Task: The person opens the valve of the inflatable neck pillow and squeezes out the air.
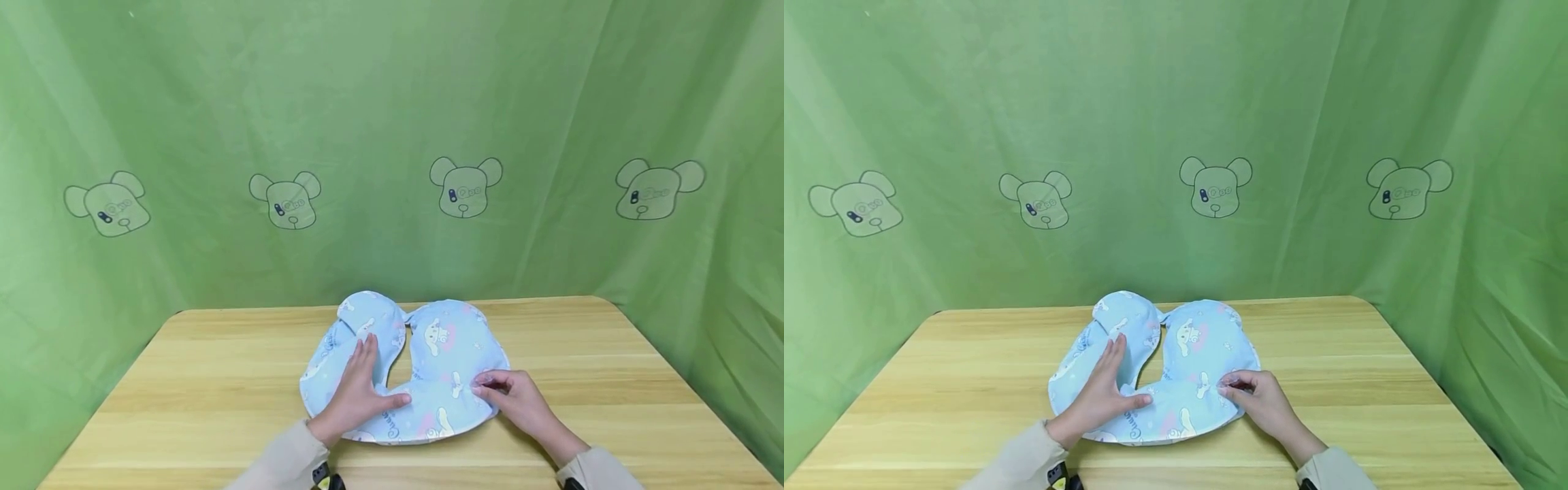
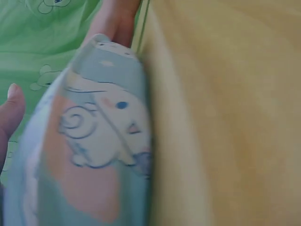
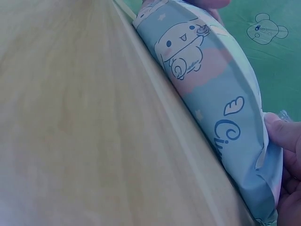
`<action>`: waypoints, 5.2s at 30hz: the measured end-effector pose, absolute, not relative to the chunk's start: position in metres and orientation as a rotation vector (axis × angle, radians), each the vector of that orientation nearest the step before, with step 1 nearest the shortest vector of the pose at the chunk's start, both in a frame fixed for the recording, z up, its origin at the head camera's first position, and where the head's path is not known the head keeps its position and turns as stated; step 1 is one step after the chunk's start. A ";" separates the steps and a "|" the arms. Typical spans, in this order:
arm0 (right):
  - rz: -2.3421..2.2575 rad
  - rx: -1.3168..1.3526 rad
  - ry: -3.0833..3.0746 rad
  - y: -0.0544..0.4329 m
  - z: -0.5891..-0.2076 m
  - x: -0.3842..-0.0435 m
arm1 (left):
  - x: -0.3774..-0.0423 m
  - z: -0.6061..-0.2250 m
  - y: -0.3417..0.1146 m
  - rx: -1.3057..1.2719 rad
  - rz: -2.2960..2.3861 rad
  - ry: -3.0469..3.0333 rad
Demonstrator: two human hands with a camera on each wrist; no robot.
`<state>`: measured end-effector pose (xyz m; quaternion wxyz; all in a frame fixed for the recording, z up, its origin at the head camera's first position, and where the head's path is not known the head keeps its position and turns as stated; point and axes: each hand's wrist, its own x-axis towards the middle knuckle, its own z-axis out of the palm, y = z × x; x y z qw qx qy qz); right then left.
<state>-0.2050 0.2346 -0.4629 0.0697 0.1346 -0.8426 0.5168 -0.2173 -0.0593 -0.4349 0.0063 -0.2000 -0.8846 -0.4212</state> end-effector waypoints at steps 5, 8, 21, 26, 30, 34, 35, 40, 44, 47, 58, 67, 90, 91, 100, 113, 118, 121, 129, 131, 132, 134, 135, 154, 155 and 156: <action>1.553 0.395 -2.552 0.234 -0.462 -0.204 | -0.217 -0.444 -0.058 -0.606 -1.435 -2.832; 1.537 0.389 -2.563 0.235 -0.461 -0.205 | -0.218 -0.448 -0.057 -0.607 -1.499 -2.856; 1.501 0.402 -2.569 0.234 -0.462 -0.206 | -0.218 -0.459 -0.056 -0.629 -1.622 -2.868; 1.508 0.402 -2.577 0.234 -0.461 -0.206 | -0.216 -0.461 -0.055 -0.633 -1.597 -2.885; 1.507 0.402 -2.589 0.234 -0.461 -0.206 | -0.214 -0.463 -0.054 -0.652 -1.551 -2.897; 1.500 0.401 -2.601 0.234 -0.462 -0.207 | -0.213 -0.464 -0.053 -0.669 -1.516 -2.890; 1.499 0.400 -2.602 0.235 -0.462 -0.207 | -0.213 -0.464 -0.053 -0.674 -1.506 -2.885; 1.491 0.391 -2.602 0.234 -0.462 -0.207 | -0.213 -0.466 -0.051 -0.680 -1.448 -2.873; 1.482 0.387 -2.602 0.234 -0.462 -0.206 | -0.213 -0.467 -0.049 -0.679 -1.418 -2.871; 1.480 0.385 -2.603 0.234 -0.462 -0.206 | -0.214 -0.470 -0.049 -0.684 -1.410 -2.861; 1.478 0.389 -2.602 0.234 -0.462 -0.207 | -0.216 -0.470 -0.046 -0.651 -1.413 -2.831; 1.479 0.376 -2.611 0.235 -0.462 -0.208 | -0.217 -0.469 -0.043 -0.629 -1.397 -2.817; 1.497 0.392 -2.602 0.234 -0.462 -0.207 | -0.218 -0.471 -0.044 -0.651 -1.402 -2.748; 1.495 0.393 -2.600 0.233 -0.462 -0.207 | -0.218 -0.471 -0.044 -0.646 -1.409 -2.745; 1.485 0.400 -2.596 0.233 -0.462 -0.206 | -0.222 -0.473 -0.042 -0.583 -1.507 -2.717; 1.497 0.405 -2.596 0.234 -0.465 -0.207 | -0.227 -0.469 -0.046 -0.577 -1.608 -2.752; 1.503 0.392 -2.594 0.233 -0.465 -0.207 | -0.228 -0.459 -0.050 -0.674 -1.522 -2.836; 1.507 0.390 -2.603 0.233 -0.464 -0.207 | -0.227 -0.450 -0.052 -0.706 -1.506 -2.868; 1.495 0.367 -2.616 0.234 -0.465 -0.208 | -0.228 -0.420 -0.048 -0.747 -1.551 -2.847; 1.494 0.361 -2.621 0.234 -0.465 -0.208 | -0.230 -0.412 -0.043 -0.774 -1.553 -2.810; 1.493 0.359 -2.623 0.234 -0.465 -0.208 | -0.230 -0.408 -0.040 -0.795 -1.543 -2.790; 1.500 0.347 -2.625 0.234 -0.465 -0.208 | -0.232 -0.400 -0.032 -0.839 -1.528 -2.751; 1.499 0.348 -2.627 0.234 -0.464 -0.208 | -0.234 -0.395 -0.028 -0.870 -1.513 -2.727; 1.479 0.415 -2.621 0.235 -0.463 -0.209 | -0.281 -0.387 0.033 -0.983 -1.672 -2.608; 1.488 0.402 -2.623 0.235 -0.463 -0.209 | -0.283 -0.391 0.034 -0.961 -1.699 -2.609; 1.488 0.400 -2.630 0.235 -0.463 -0.210 | -0.285 -0.395 0.035 -0.939 -1.730 -2.609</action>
